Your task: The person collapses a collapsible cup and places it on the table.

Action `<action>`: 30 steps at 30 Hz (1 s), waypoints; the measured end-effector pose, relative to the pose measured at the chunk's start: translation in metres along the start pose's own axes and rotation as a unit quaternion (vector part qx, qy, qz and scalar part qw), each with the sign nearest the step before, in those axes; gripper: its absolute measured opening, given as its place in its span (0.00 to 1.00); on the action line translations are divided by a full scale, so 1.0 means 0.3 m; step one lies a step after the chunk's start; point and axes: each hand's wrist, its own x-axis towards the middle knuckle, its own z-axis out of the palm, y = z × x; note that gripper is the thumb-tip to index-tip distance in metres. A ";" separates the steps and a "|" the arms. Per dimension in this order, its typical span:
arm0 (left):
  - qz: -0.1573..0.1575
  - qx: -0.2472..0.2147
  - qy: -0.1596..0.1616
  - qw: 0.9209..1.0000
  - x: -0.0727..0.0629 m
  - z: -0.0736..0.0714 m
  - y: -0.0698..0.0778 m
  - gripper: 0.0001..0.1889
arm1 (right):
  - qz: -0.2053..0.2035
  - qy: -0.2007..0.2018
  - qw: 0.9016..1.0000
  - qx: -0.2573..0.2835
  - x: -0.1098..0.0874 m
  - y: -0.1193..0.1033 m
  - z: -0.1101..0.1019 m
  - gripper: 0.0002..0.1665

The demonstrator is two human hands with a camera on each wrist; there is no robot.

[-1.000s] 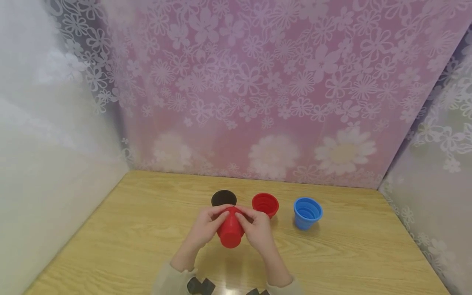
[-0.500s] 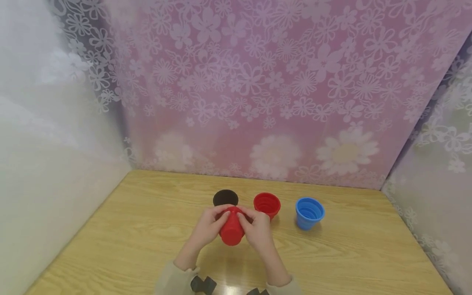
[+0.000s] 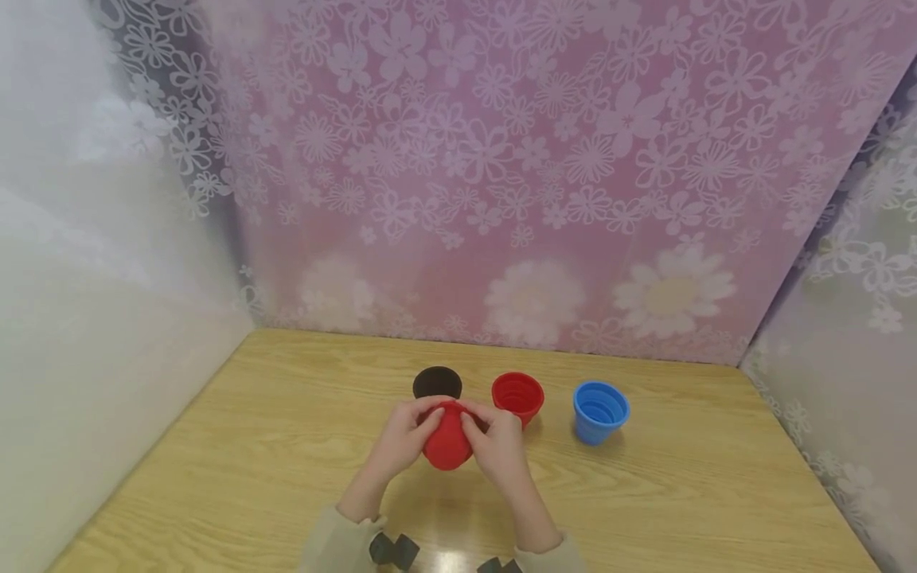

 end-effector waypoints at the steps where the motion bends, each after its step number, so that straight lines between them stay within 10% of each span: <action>1: 0.004 -0.001 0.000 1.000 0.002 -0.001 -0.003 0.12 | 0.003 0.000 1.000 0.000 0.001 0.002 0.000 0.13; 15: -0.045 -0.074 -0.022 0.996 0.028 0.002 -0.131 0.11 | 0.022 -0.038 0.999 0.020 0.010 0.014 0.002 0.12; 25: -0.089 -0.210 -0.071 0.971 0.011 -0.051 -0.044 0.12 | 0.077 -0.064 0.984 0.150 0.015 0.012 -0.007 0.14; 30: -0.068 -0.300 -0.091 0.947 0.017 -0.046 -0.099 0.08 | 0.094 -0.095 0.962 0.237 0.014 0.012 -0.018 0.18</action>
